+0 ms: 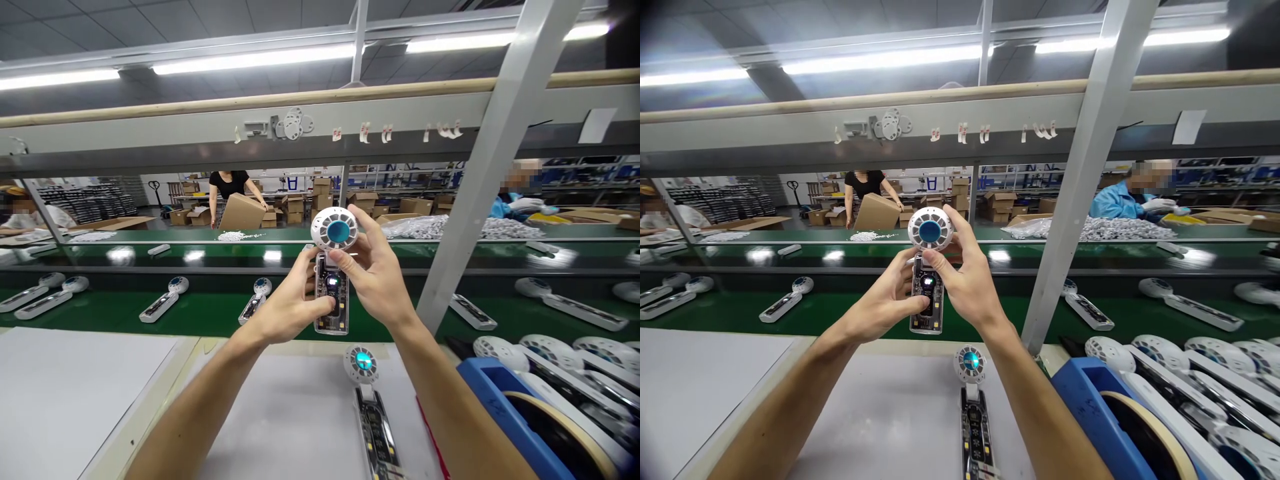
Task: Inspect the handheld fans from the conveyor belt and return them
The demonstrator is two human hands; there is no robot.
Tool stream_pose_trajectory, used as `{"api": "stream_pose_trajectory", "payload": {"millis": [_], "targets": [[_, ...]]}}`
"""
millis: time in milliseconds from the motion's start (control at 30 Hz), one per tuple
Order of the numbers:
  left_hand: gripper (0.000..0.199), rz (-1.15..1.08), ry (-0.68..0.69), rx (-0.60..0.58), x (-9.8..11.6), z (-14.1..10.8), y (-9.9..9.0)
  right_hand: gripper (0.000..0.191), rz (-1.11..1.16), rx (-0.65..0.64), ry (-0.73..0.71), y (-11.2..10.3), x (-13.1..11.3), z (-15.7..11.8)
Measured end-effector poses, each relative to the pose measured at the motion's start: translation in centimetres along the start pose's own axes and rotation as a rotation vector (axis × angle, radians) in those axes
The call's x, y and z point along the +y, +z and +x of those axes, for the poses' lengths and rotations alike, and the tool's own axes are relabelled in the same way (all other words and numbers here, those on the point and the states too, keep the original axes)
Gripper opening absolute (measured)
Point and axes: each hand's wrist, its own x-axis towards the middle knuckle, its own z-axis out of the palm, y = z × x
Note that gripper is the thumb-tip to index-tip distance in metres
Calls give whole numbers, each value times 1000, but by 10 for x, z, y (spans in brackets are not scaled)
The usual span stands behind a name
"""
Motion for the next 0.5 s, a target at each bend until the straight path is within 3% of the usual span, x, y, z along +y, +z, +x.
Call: {"api": "stream_pose_trajectory", "payload": {"millis": [500], "targets": [[74, -83, -6, -4, -2, 4, 2, 65, 21, -25, -26, -4, 9, 3]]}}
